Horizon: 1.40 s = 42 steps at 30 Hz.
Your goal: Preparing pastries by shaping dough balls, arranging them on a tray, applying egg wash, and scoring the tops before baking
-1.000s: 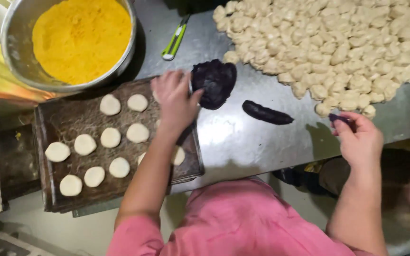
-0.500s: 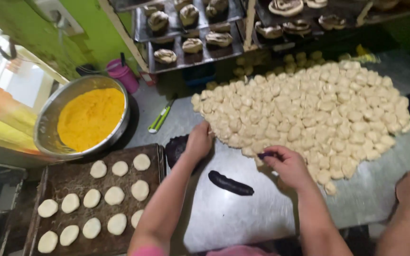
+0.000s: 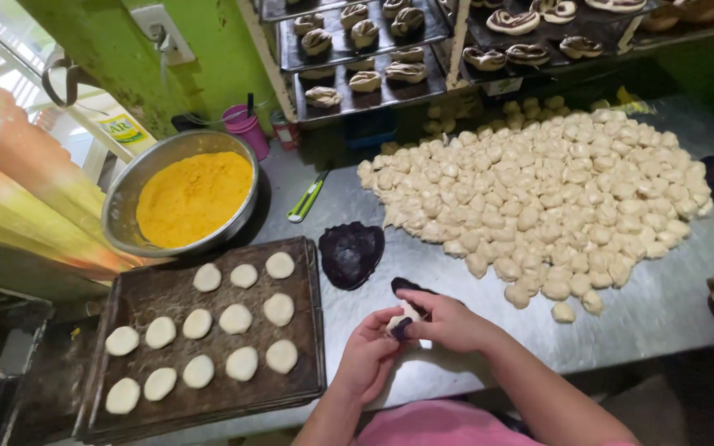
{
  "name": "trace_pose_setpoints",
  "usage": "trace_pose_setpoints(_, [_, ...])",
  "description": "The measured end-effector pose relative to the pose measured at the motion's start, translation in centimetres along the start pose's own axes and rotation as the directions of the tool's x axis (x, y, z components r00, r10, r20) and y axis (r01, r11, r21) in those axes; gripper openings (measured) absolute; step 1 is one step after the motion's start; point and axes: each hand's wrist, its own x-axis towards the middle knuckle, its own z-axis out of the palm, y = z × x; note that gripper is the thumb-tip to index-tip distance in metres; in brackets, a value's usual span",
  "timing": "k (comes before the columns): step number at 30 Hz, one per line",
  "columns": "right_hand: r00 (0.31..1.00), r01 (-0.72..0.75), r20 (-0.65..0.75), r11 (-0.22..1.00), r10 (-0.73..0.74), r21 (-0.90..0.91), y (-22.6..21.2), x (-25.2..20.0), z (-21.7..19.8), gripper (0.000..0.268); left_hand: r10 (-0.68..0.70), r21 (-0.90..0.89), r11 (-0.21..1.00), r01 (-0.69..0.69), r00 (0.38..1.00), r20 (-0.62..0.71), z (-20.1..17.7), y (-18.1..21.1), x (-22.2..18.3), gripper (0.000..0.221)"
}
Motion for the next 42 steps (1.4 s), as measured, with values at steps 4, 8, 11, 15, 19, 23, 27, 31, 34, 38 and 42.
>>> trace_pose_setpoints(4, [0.982, -0.036, -0.182, 0.998, 0.046, 0.06, -0.5, -0.7, 5.2, 0.031, 0.045, 0.345, 0.938, -0.037, 0.999, -0.014, -2.7, 2.0, -3.6, 0.052])
trace_pose_setpoints(8, [0.956, 0.118, -0.26, 0.989, -0.138, -0.091, -1.4, -1.8, 10.2, 0.016, 0.243, 0.538, 0.818, -0.204, 0.97, -0.002, -5.9, 2.2, -4.5, 0.053])
trace_pose_setpoints(11, [0.978, 0.16, -0.085, 0.947, -0.19, -0.277, 2.5, -2.8, 12.0, 0.079, 0.418, 0.803, 0.49, -0.339, 0.9, 0.125, -7.5, 2.9, -4.7, 0.057])
trace_pose_setpoints(15, [0.954, 0.019, -0.3, 1.0, -0.018, 0.001, 4.6, -3.2, 13.4, 0.043, 0.304, 0.895, 0.339, -0.289, 0.934, 0.187, -8.2, 3.1, -5.1, 0.015])
trace_pose_setpoints(19, [0.875, -0.059, -0.482, 0.98, -0.041, -0.189, 8.3, -3.0, 13.5, 0.018, 0.081, 0.909, 0.39, -0.146, 0.989, 0.124, -8.8, 1.5, -5.8, 0.02])
trace_pose_setpoints(23, [0.934, 0.036, -0.315, 0.924, -0.166, -0.381, 10.3, -3.1, 14.2, 0.021, 0.014, 0.755, 0.655, 0.035, 0.998, -0.057, -10.2, -2.3, -4.4, 0.056])
trace_pose_setpoints(27, [0.96, 0.201, -0.14, 0.947, -0.241, -0.251, 7.4, -5.4, 12.5, 0.064, -0.049, 0.664, 0.733, 0.15, 0.985, -0.168, -10.5, -3.3, -4.2, 0.033])
trace_pose_setpoints(31, [0.948, 0.289, -0.013, 0.882, -0.317, -0.373, 9.7, -5.1, 12.6, 0.074, 0.075, 0.764, 0.624, 0.163, 0.961, -0.267, -8.8, -4.1, -4.5, 0.022])
trace_pose_setpoints(34, [0.906, 0.373, -0.03, 0.829, -0.422, -0.416, 11.1, -4.2, 11.9, 0.049, 0.128, 0.834, 0.52, 0.187, 0.947, -0.293, -8.0, -4.1, -4.5, 0.031])
trace_pose_setpoints(38, [0.846, 0.454, -0.077, 0.789, -0.528, -0.414, 12.5, -2.8, 11.2, 0.013, 0.129, 0.977, 0.169, 0.131, 0.98, -0.154, -6.3, -1.3, -6.4, 0.047])
trace_pose_setpoints(42, [0.761, 0.52, -0.119, 0.708, -0.638, -0.477, 11.5, -1.0, 10.5, 0.019, 0.239, 1.0, -0.006, -0.024, 0.971, 0.025, -4.0, -1.3, -6.0, 0.04])
